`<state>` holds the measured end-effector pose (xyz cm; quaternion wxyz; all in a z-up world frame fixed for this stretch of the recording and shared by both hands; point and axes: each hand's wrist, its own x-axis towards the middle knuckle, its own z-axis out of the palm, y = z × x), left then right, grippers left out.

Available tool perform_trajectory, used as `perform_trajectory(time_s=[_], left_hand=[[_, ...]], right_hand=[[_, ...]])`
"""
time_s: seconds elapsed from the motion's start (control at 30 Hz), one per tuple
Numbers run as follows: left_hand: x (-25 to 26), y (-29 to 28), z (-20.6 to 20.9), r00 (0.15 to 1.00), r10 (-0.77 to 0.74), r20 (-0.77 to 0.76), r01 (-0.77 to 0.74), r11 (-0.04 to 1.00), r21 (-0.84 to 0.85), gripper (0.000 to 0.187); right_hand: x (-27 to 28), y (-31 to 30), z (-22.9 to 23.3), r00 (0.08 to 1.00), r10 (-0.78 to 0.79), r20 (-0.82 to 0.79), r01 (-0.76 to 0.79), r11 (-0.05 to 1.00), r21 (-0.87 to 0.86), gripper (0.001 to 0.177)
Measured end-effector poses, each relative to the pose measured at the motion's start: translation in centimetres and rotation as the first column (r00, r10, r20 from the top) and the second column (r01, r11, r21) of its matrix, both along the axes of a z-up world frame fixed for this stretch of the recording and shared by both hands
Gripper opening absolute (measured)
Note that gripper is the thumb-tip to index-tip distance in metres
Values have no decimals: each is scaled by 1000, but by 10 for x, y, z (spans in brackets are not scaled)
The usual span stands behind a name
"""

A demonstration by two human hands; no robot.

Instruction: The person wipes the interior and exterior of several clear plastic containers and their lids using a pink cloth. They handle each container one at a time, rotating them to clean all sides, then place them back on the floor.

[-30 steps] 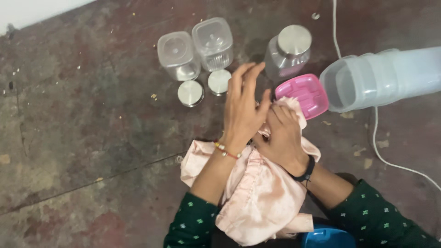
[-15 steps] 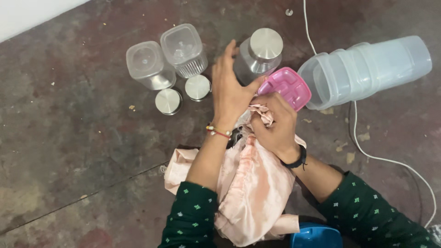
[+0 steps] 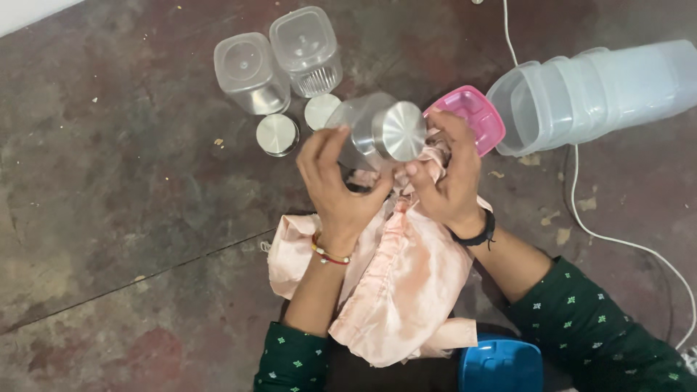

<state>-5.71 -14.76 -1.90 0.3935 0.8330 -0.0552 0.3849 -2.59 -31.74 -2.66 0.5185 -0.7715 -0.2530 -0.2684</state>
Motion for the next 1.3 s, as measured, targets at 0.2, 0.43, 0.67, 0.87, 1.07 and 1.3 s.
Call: perform_trajectory(time_s=[0.2,0.43,0.67,0.87,1.07,1.3], left_hand=[[-3,8,-20,997,-61,43,51,979,195,75],[0,13,-15,977,-196,-82,210,946,247,67],[0,27,-7,929,-359,-91,366,927,79,70],[2,28,-8,939,-338,-59,342,934,100,70],[4,30,-14,962,-272,-24,270,937,220,64],[3,28,-19,970,-243,11,233,941,247,59]], right_hand=[[3,-4,0,998,57,30,-53,993,-105,77],[1,-6,7,999,-40,34,48,962,-270,71],[0,-6,17,989,39,141,15,931,-365,69],[2,-6,29,960,156,233,-40,899,-437,52],[-5,4,29,954,45,296,85,908,-410,56],[-3,3,22,999,-17,-35,1,916,-402,72]])
